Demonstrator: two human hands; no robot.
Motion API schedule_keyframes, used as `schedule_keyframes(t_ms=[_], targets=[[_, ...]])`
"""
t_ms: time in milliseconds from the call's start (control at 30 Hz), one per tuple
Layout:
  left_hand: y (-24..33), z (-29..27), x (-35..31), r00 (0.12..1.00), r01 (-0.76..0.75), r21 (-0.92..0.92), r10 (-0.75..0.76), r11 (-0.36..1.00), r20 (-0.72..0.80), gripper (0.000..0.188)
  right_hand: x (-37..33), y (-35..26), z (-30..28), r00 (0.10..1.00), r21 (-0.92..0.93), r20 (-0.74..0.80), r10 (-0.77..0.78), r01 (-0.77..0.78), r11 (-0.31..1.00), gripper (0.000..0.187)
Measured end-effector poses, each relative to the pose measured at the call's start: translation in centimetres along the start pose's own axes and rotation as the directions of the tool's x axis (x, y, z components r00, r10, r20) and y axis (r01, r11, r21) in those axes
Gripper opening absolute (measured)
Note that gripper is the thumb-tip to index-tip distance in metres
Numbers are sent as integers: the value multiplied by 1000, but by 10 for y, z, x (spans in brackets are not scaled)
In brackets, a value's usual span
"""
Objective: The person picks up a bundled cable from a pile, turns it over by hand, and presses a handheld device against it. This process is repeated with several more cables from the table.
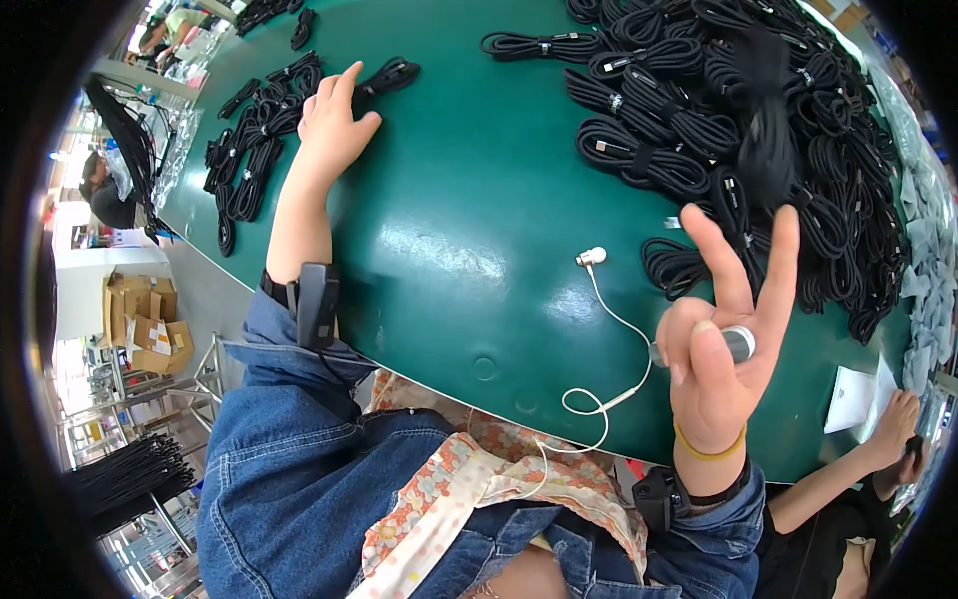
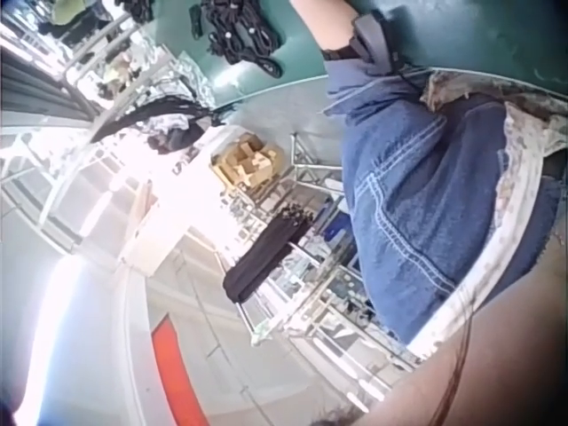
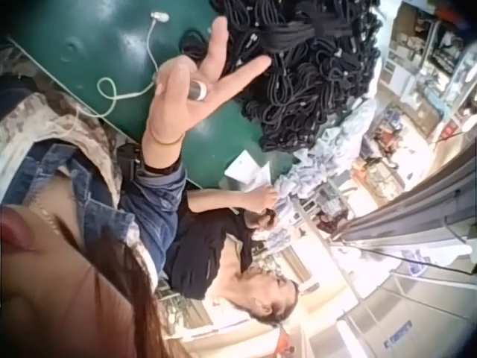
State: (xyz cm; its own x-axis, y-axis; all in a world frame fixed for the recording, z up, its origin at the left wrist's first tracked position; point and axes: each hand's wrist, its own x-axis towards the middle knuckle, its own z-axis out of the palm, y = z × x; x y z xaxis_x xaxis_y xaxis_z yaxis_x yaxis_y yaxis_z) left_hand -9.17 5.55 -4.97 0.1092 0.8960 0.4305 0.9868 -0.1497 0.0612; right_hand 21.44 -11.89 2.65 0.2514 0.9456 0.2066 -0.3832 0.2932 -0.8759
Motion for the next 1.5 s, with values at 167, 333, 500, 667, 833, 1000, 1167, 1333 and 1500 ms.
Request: schedule_keyframes(t_ms=[167,333,500,667,833,1000,1167,1333,1500], targets=[[43,-36,-8,944,-164,-238,223,957,245,43,-4,2,-13,993,-65,110,51,-44,997,56],[83,-49,-18,868,40,-834,393,551,302,41,-7,10,-24,928,-346,200,313,-232,909,35],[90,-48,-31,890,-327,-562,447,760,87,37,-7,11,-17,932,-386,121,342,-273,881,22],[83,-53,-29,852,-287,-486,451,826,264,38,-7,11,-21,922,-435,163,352,-253,864,21],[97,-71,-25,794,-70,-854,547,515,265,35,-5,11,-19,932,-459,126,341,-250,853,31],[109,-81,-36,812,-84,-968,579,236,71,36,-7,11,-14,955,-518,176,239,-117,847,49],[114,-77,-40,797,-87,-989,605,120,3,40,-8,12,-22,944,-521,260,203,-40,853,52],[114,-77,-44,814,28,-997,577,77,68,44,-9,16,-22,948,-508,291,132,36,861,53],[115,-91,-46,778,359,-933,544,28,315,40,-9,12,-21,947,-507,281,155,9,862,52]])
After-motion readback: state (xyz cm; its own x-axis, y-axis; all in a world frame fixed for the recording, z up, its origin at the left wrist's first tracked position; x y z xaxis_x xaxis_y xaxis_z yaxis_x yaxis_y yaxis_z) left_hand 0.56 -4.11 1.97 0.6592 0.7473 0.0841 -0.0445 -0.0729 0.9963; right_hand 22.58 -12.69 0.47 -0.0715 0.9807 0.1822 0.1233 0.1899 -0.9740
